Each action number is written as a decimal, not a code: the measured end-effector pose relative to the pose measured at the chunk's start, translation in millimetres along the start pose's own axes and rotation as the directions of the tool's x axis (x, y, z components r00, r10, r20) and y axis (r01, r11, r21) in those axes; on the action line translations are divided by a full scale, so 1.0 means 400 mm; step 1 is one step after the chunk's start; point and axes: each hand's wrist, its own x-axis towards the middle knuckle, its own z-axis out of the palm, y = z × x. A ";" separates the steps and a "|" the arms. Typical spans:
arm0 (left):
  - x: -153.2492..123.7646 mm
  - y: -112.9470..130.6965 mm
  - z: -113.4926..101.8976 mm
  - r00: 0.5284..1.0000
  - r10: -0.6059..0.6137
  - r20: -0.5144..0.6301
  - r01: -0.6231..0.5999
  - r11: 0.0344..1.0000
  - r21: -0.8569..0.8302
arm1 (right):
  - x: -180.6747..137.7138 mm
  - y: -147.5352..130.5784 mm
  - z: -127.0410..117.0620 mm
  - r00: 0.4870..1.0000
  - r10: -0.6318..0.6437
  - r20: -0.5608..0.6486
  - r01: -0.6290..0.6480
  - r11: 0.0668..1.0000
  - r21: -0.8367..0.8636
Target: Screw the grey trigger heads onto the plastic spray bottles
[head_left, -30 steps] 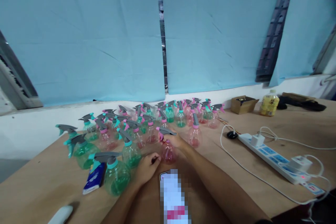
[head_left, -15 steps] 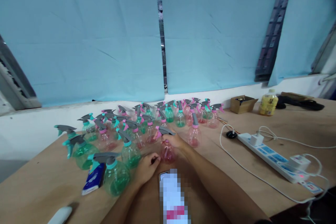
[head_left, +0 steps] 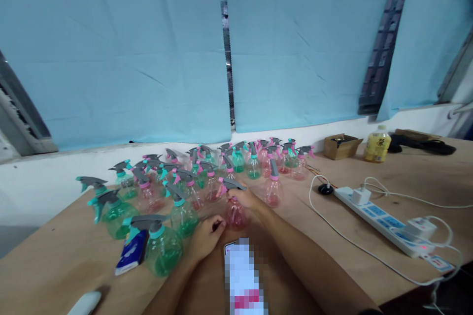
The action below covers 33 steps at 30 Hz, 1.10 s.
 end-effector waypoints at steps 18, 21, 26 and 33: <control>0.002 -0.006 0.001 1.000 0.015 -0.010 -0.015 1.000 0.016 | 0.012 0.018 0.000 0.996 -0.079 -0.037 0.074 0.989 -0.128; 0.002 -0.006 0.000 1.000 0.013 -0.005 -0.013 1.000 0.016 | 0.017 0.038 0.002 0.976 -0.164 -0.144 0.124 0.960 -0.253; 0.001 -0.006 -0.001 1.000 -0.001 -0.007 0.001 1.000 -0.004 | 0.014 0.045 -0.007 0.819 -0.380 -0.429 0.137 0.857 -0.497; 0.001 -0.012 0.004 1.000 0.005 -0.019 -0.005 1.000 -0.017 | 0.005 0.057 -0.070 0.703 -0.444 -0.556 -0.056 0.744 -0.665</control>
